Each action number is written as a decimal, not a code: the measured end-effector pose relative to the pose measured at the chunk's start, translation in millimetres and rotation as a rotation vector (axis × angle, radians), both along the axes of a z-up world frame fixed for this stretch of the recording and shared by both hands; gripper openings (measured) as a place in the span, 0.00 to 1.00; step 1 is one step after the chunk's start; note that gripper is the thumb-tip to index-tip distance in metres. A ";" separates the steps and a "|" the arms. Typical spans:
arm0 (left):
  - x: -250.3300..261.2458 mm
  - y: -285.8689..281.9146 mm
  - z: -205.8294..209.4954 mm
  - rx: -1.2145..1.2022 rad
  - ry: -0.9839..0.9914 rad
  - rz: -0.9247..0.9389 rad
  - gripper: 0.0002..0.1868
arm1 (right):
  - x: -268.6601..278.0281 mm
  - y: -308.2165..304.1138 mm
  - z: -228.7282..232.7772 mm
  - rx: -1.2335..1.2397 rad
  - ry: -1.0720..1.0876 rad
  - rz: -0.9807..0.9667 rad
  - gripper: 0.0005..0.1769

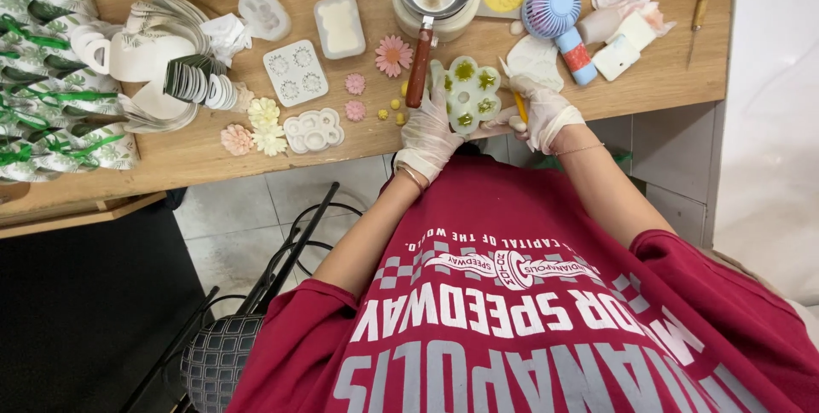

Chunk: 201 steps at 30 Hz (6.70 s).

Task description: Preparing and decorating wax melts using molds and a heat gun.

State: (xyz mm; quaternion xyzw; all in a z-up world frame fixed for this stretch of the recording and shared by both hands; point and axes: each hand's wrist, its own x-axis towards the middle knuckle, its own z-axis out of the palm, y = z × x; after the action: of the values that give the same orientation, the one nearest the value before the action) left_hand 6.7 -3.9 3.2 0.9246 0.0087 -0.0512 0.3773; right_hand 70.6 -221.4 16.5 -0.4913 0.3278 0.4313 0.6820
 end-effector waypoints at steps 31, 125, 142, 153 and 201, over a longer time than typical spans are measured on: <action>-108.6 97.7 46.6 0.100 0.092 0.119 0.20 | 33.8 -186.1 -51.7 -1.377 -0.889 -0.052 0.14; 56.6 38.9 177.1 -0.745 -0.039 0.345 0.34 | 37.4 -253.0 -25.9 -0.798 -0.488 -0.552 0.08; 24.6 41.1 153.1 -1.283 0.413 0.017 0.15 | -4.6 27.2 171.5 -0.364 -1.673 0.557 0.30; 72.2 43.1 71.2 -1.053 0.620 0.346 0.26 | 14.3 19.4 173.1 -0.876 -1.547 0.368 0.11; 0.4 -19.0 130.8 -0.381 -0.001 -0.032 0.15 | 32.7 38.0 125.9 -0.970 -1.703 0.811 0.09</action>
State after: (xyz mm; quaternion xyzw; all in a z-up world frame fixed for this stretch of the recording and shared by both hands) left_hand 7.1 -22.8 134.0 0.8364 -0.0160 -0.0574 0.5448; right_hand 103.3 -183.3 142.5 -0.9236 -0.3097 -0.0371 0.2229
